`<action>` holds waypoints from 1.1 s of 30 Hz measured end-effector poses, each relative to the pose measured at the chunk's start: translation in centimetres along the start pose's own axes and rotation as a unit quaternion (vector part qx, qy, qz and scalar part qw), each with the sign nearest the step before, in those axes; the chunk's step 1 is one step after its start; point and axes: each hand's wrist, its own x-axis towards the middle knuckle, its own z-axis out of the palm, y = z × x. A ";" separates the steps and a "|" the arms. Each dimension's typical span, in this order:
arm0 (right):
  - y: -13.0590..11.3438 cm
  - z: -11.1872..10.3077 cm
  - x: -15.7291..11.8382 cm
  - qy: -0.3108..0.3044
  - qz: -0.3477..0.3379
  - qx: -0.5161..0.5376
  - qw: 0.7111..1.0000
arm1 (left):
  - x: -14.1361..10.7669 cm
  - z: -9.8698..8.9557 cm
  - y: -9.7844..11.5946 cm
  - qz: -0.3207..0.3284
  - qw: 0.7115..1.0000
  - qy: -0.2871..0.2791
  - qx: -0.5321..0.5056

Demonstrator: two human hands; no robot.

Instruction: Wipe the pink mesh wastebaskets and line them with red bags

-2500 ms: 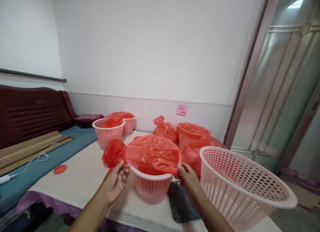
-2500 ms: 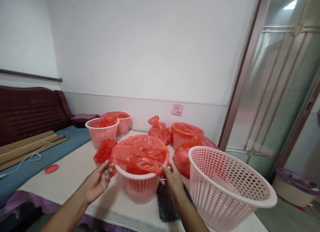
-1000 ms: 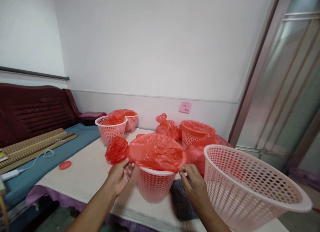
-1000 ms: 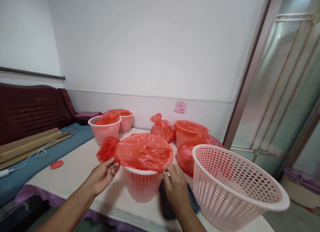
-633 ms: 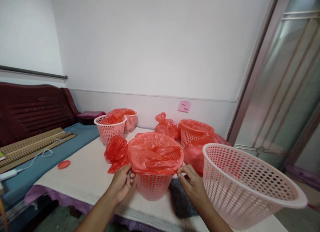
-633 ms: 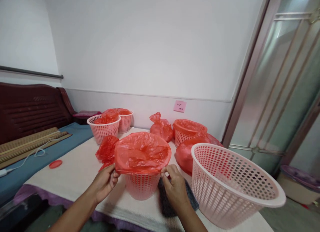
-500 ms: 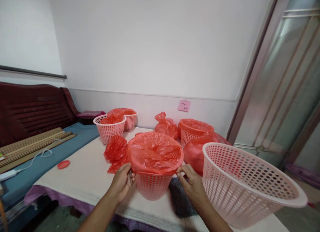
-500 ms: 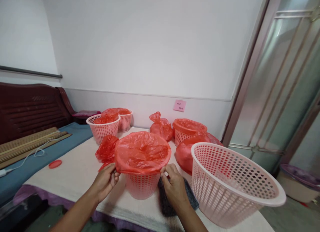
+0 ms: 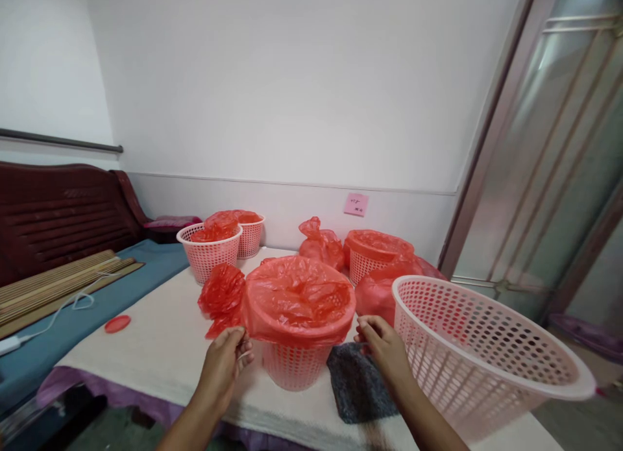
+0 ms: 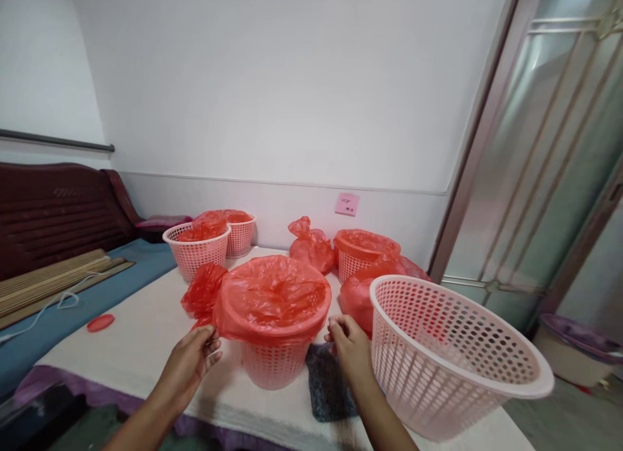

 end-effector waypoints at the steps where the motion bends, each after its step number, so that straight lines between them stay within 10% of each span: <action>1: -0.3 0.3 0.1 0.008 0.015 0.023 1.000 | -0.3 0.4 0.1 0.003 1.000 -0.010 0.003; 12: -1.5 3.1 -0.1 -0.067 0.162 0.246 0.953 | 0.9 -1.6 0.9 0.096 0.989 0.110 0.020; 20: -1.9 3.2 -3.3 -0.080 0.166 0.329 0.926 | -2.6 0.5 1.2 0.065 0.996 -0.054 0.023; 33: -2.0 4.1 -6.9 -0.088 0.172 0.358 0.914 | -4.0 0.9 -0.1 -0.052 0.988 -0.135 -0.049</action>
